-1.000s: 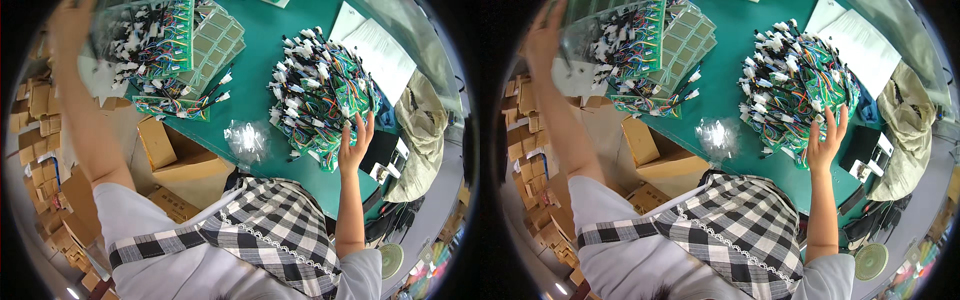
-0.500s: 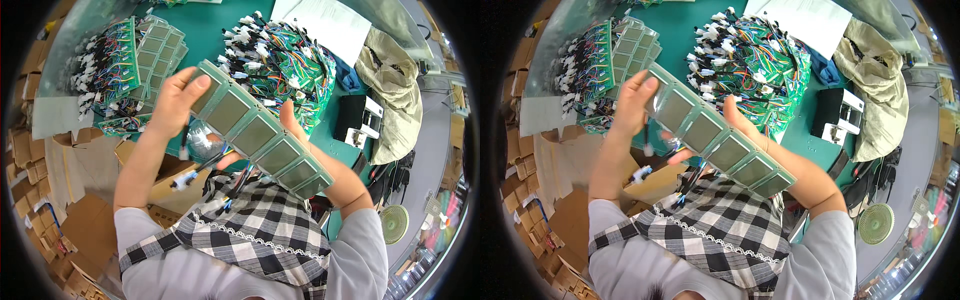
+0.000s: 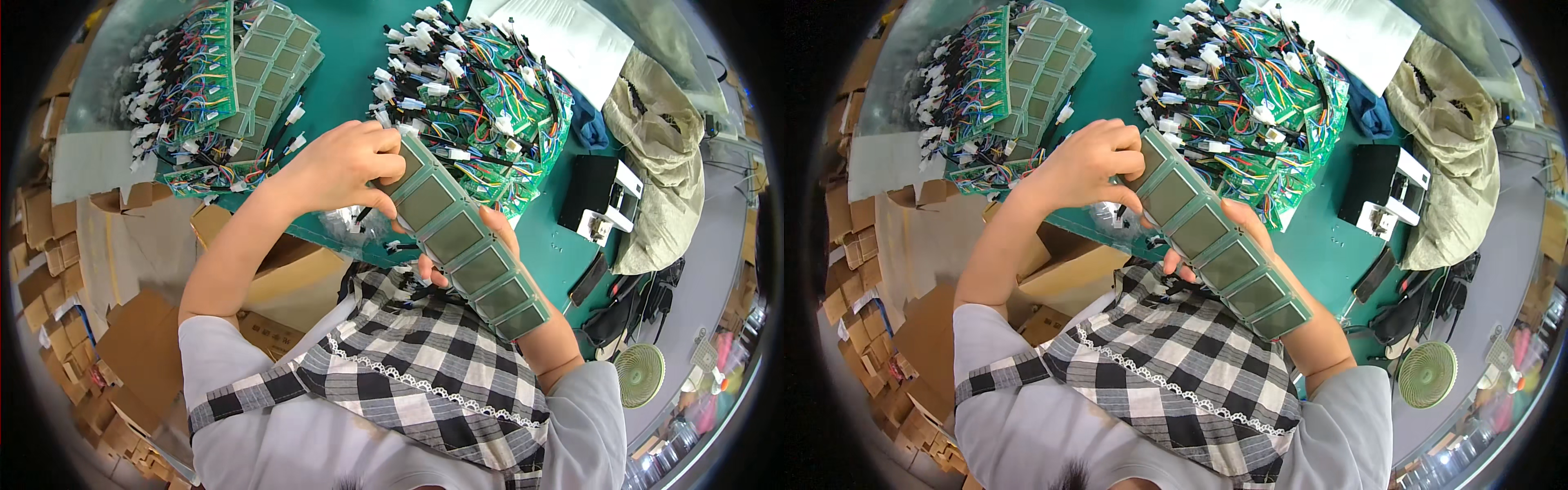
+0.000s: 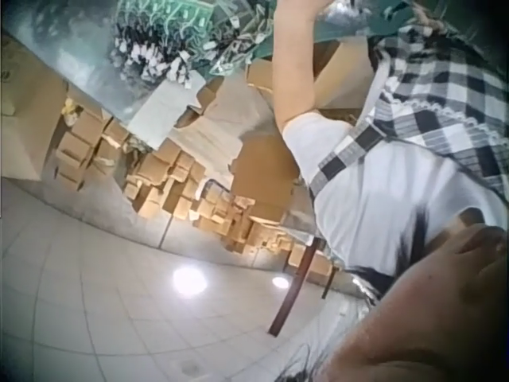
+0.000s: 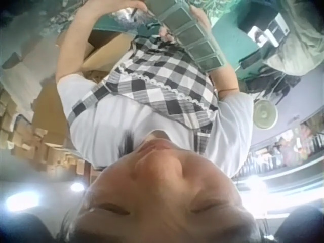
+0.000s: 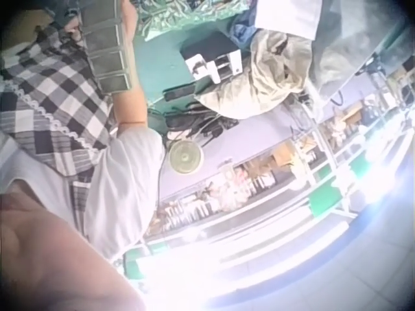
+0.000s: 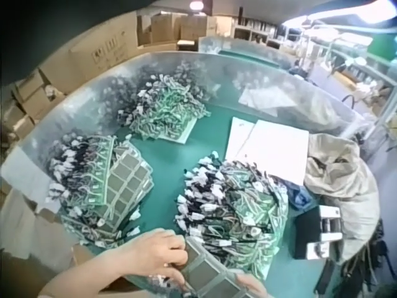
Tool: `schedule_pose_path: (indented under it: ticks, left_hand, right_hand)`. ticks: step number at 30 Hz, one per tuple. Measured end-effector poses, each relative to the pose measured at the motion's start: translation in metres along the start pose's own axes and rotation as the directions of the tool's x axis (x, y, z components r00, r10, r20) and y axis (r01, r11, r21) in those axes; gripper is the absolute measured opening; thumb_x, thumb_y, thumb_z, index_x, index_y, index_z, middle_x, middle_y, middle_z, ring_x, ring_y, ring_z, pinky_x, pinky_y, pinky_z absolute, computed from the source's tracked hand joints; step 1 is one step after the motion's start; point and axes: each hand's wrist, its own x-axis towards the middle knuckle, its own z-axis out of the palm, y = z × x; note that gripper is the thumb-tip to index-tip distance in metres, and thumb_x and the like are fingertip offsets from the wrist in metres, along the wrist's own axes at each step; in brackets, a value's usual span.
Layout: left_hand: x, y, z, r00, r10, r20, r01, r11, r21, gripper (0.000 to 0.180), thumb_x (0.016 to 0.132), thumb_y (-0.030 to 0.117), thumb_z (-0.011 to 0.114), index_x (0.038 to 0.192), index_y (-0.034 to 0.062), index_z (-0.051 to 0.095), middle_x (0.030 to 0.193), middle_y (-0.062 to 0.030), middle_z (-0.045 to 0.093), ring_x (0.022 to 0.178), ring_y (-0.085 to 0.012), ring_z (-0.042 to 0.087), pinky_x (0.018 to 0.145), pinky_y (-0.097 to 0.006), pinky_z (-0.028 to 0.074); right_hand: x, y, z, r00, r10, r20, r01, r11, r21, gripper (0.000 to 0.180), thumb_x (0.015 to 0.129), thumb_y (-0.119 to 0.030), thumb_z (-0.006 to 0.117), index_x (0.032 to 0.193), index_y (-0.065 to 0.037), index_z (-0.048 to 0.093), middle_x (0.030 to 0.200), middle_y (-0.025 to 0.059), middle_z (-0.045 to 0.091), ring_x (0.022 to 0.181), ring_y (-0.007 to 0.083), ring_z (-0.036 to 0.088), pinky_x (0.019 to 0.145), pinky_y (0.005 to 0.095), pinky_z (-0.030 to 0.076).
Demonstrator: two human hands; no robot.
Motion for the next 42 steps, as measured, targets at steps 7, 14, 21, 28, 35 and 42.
schedule_pose_path:
  ticks: [7, 14, 21, 28, 35, 42]
  left_hand:
    - [-0.006, 0.000, -0.003, 0.988, -0.105, 0.115, 0.122, 0.981, -0.153, 0.034, 0.073, 0.030, 0.081, 0.078, 0.0094, 0.055, 0.083, -0.0034, 0.051, 0.079, -0.0247, 0.056, 0.069, -0.037, 0.046]
    - [-0.045, -0.019, 0.024, 0.911, 0.121, -0.394, 0.088, 0.878, 0.471, 0.018, 0.079, 0.014, 0.075, 0.088, 0.0106, 0.059, 0.094, -0.0018, 0.058, 0.086, -0.0218, 0.059, 0.076, -0.037, 0.047]
    - [-0.119, -0.053, 0.110, 0.990, -0.082, 0.117, 0.024, 0.902, 0.431, 0.018, 0.078, 0.031, 0.073, 0.085, 0.0165, 0.063, 0.097, 0.0031, 0.058, 0.089, -0.0173, 0.058, 0.076, -0.032, 0.046]
    - [-0.017, 0.013, 0.056, 0.985, 0.070, -0.159, -0.074, 0.997, -0.020, 0.030, 0.071, 0.032, 0.080, 0.079, 0.0127, 0.058, 0.082, -0.0001, 0.056, 0.079, -0.0221, 0.058, 0.070, -0.037, 0.045]
    - [-0.009, 0.002, 0.057, 0.996, 0.084, 0.016, -0.084, 0.996, 0.002, 0.034, 0.069, 0.032, 0.081, 0.076, 0.0119, 0.054, 0.078, -0.0017, 0.052, 0.077, -0.0216, 0.059, 0.067, -0.036, 0.047]
    - [-0.014, 0.006, 0.051, 0.998, 0.047, 0.033, -0.045, 0.998, -0.038, 0.030, 0.077, 0.028, 0.077, 0.080, 0.0084, 0.054, 0.080, -0.0049, 0.054, 0.078, -0.0245, 0.061, 0.068, -0.039, 0.050]
  right_hand:
    - [0.001, 0.006, 0.003, 0.999, 0.039, 0.010, -0.040, 0.992, 0.124, 0.078, 0.095, -0.056, 0.048, 0.147, 0.001, 0.039, 0.137, 0.0267, 0.051, 0.091, 0.0412, 0.068, 0.057, 0.0369, 0.056]
    - [-0.003, 0.001, -0.009, 0.996, 0.011, -0.085, -0.001, 0.992, 0.123, 0.076, 0.097, -0.052, 0.045, 0.152, -0.001, 0.033, 0.141, 0.0321, 0.047, 0.093, 0.0465, 0.069, 0.058, 0.0424, 0.061]
    - [0.000, -0.005, -0.002, 0.977, -0.004, -0.211, 0.027, 0.994, 0.108, 0.076, 0.098, -0.055, 0.040, 0.156, -0.006, 0.029, 0.147, 0.0299, 0.043, 0.123, 0.0511, 0.055, 0.084, 0.0622, 0.057]
    - [0.007, 0.004, 0.006, 0.949, -0.002, -0.316, 0.007, 1.000, 0.017, 0.070, 0.099, -0.052, 0.041, 0.153, -0.007, 0.036, 0.142, 0.0278, 0.050, 0.125, 0.0498, 0.054, 0.089, 0.0669, 0.053]
    - [0.013, 0.003, 0.008, 0.961, 0.111, -0.252, -0.110, 0.994, 0.018, 0.072, 0.096, -0.052, 0.050, 0.150, -0.005, 0.039, 0.137, 0.0267, 0.054, 0.121, 0.0521, 0.056, 0.083, 0.0636, 0.057]
    - [0.016, 0.000, 0.008, 0.953, 0.108, -0.281, -0.127, 0.991, -0.050, 0.072, 0.096, -0.051, 0.049, 0.148, -0.003, 0.041, 0.135, 0.0263, 0.055, 0.115, 0.0516, 0.060, 0.077, 0.0579, 0.061]
